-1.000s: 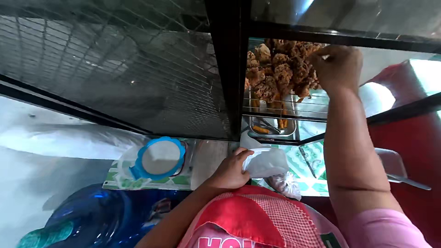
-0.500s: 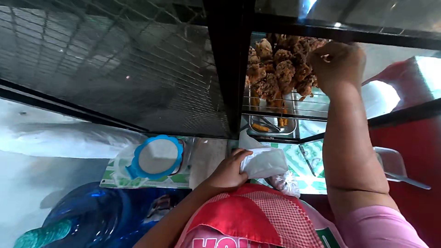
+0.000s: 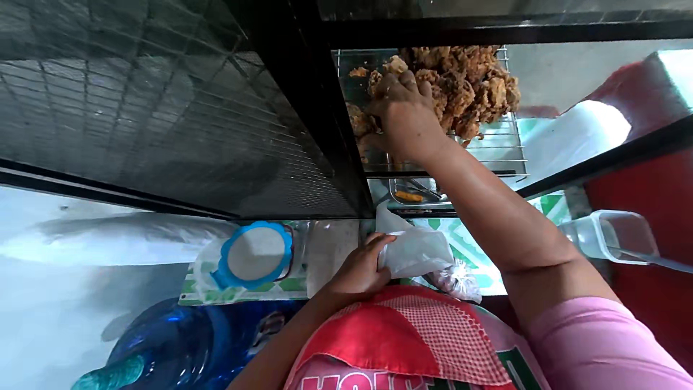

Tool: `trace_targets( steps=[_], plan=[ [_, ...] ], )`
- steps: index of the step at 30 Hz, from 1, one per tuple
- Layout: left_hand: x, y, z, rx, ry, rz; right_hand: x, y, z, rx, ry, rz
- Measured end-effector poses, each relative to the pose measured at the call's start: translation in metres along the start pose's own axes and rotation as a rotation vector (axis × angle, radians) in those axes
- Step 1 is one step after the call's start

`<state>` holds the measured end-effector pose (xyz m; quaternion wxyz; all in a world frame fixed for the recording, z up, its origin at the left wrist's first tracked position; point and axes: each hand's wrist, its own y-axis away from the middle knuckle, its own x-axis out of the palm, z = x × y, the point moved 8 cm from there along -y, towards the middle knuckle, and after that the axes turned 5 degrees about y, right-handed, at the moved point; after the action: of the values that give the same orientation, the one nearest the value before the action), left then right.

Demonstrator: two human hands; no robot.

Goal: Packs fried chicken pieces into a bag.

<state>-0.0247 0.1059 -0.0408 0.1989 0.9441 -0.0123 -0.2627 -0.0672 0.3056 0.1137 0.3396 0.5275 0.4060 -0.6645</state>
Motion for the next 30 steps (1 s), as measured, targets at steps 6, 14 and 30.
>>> trace_targets(
  steps=[6,14,30],
  plan=[
    [-0.002,-0.001,-0.005,0.006,0.008,0.005,-0.005,-0.002,-0.002,0.007,-0.015,-0.164],
    [-0.002,0.000,-0.003,0.026,0.035,-0.012,-0.046,0.027,-0.052,0.224,-0.535,-0.249],
    [0.004,-0.003,-0.012,0.048,0.039,-0.010,-0.032,0.112,-0.079,0.420,-1.587,-0.170]
  ],
)
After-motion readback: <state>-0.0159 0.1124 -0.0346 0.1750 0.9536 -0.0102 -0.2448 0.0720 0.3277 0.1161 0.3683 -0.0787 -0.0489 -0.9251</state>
